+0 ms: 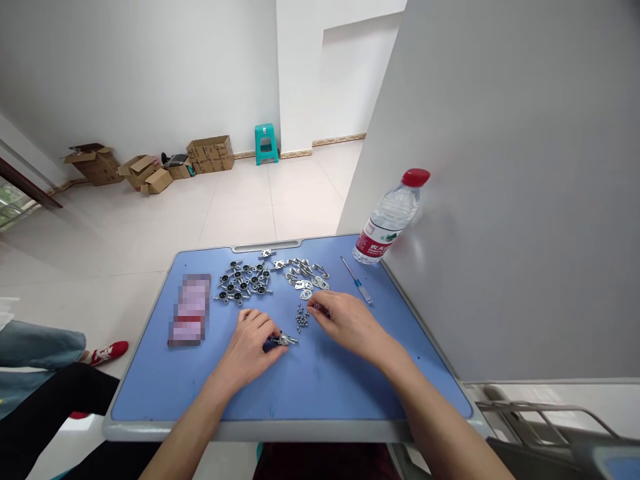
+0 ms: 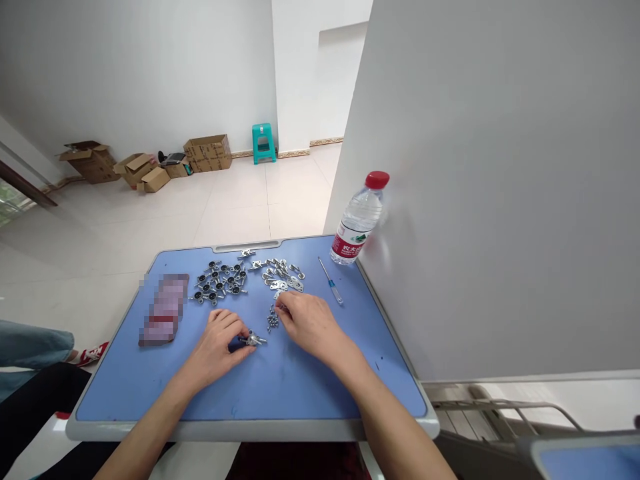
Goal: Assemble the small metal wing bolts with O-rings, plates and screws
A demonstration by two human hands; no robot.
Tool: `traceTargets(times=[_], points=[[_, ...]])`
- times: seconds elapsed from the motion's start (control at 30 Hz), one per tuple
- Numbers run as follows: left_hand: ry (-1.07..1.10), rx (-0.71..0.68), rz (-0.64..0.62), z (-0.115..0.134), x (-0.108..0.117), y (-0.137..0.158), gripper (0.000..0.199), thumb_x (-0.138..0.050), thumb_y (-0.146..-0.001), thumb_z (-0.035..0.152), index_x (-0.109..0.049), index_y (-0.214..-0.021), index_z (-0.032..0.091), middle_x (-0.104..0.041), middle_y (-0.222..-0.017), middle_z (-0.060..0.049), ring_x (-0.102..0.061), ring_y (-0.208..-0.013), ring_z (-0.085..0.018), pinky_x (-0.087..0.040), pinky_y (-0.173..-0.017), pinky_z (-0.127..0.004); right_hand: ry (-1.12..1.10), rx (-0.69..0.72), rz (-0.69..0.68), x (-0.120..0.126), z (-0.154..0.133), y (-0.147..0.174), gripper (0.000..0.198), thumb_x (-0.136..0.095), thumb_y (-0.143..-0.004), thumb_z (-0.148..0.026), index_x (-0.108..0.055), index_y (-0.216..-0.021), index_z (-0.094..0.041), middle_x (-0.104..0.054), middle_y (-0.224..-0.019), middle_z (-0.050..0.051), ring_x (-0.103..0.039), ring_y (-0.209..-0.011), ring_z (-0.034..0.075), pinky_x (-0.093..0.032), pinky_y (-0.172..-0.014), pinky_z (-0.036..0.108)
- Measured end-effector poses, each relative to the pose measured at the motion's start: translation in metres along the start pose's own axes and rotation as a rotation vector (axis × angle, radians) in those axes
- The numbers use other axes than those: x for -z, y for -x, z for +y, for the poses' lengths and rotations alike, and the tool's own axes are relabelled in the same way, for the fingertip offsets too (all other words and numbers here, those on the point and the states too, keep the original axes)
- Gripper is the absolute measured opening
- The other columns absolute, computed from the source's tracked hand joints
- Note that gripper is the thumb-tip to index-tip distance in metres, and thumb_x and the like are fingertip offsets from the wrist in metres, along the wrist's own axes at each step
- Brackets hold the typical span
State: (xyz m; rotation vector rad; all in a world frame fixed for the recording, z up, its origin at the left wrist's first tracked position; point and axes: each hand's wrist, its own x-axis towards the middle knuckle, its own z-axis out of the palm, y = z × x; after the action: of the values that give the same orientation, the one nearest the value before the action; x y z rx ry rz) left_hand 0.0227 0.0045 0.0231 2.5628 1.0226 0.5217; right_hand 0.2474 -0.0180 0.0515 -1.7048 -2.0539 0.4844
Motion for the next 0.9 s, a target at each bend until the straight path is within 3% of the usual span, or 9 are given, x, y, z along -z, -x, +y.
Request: traceTargets(times=[0.2, 0.53, 0.77, 0.9], points=[[0.007, -0.008, 0.001, 0.001, 0.001, 0.001, 0.014, -0.067, -0.083, 0.019, -0.053, -0.078, 0.020, -0.060, -0.079, 0.002, -0.053, -0.079, -0.018, -0.037, -0.085, -0.038, 0.009, -0.058, -0.022, 0.004, 0.001, -0.002, 0.016, -0.051, -0.089, -0.015, -0.063, -0.080, -0.020, -0.065, -0.070, 0.002, -0.055, -0.063, 0.016, -0.030, -0.058, 0.025], [0.034, 0.058, -0.050, 0.000, 0.007, 0.001, 0.019, -0.070, -0.080, 0.025, -0.053, -0.083, 0.021, -0.059, -0.084, 0.001, -0.053, -0.083, -0.020, -0.037, -0.089, -0.040, 0.059, -0.165, -0.051, 0.017, 0.011, -0.004, 0.016, -0.052, -0.089, -0.012, -0.064, -0.082, -0.019, -0.067, -0.082, 0.002, -0.057, -0.072, 0.016, -0.029, -0.059, 0.024], [0.104, 0.060, -0.022, -0.001, 0.014, 0.000, 0.004, -0.055, -0.085, 0.020, -0.052, -0.084, 0.021, -0.059, -0.084, -0.001, -0.053, -0.084, -0.021, -0.037, -0.088, -0.041, 0.080, -0.243, -0.034, 0.023, 0.024, -0.006, 0.016, -0.051, -0.089, -0.013, -0.065, -0.082, -0.018, -0.069, -0.087, 0.003, -0.058, -0.076, 0.016, -0.029, -0.060, 0.025], [0.116, 0.079, -0.002, -0.003, 0.012, -0.001, 0.008, -0.051, -0.088, 0.020, -0.052, -0.080, 0.021, -0.059, -0.079, -0.001, -0.054, -0.079, -0.020, -0.038, -0.085, -0.041, 0.120, -0.295, -0.029, 0.022, 0.031, -0.010, 0.019, -0.049, -0.087, -0.013, -0.067, -0.084, -0.018, -0.070, -0.087, 0.004, -0.059, -0.077, 0.017, -0.028, -0.059, 0.026]])
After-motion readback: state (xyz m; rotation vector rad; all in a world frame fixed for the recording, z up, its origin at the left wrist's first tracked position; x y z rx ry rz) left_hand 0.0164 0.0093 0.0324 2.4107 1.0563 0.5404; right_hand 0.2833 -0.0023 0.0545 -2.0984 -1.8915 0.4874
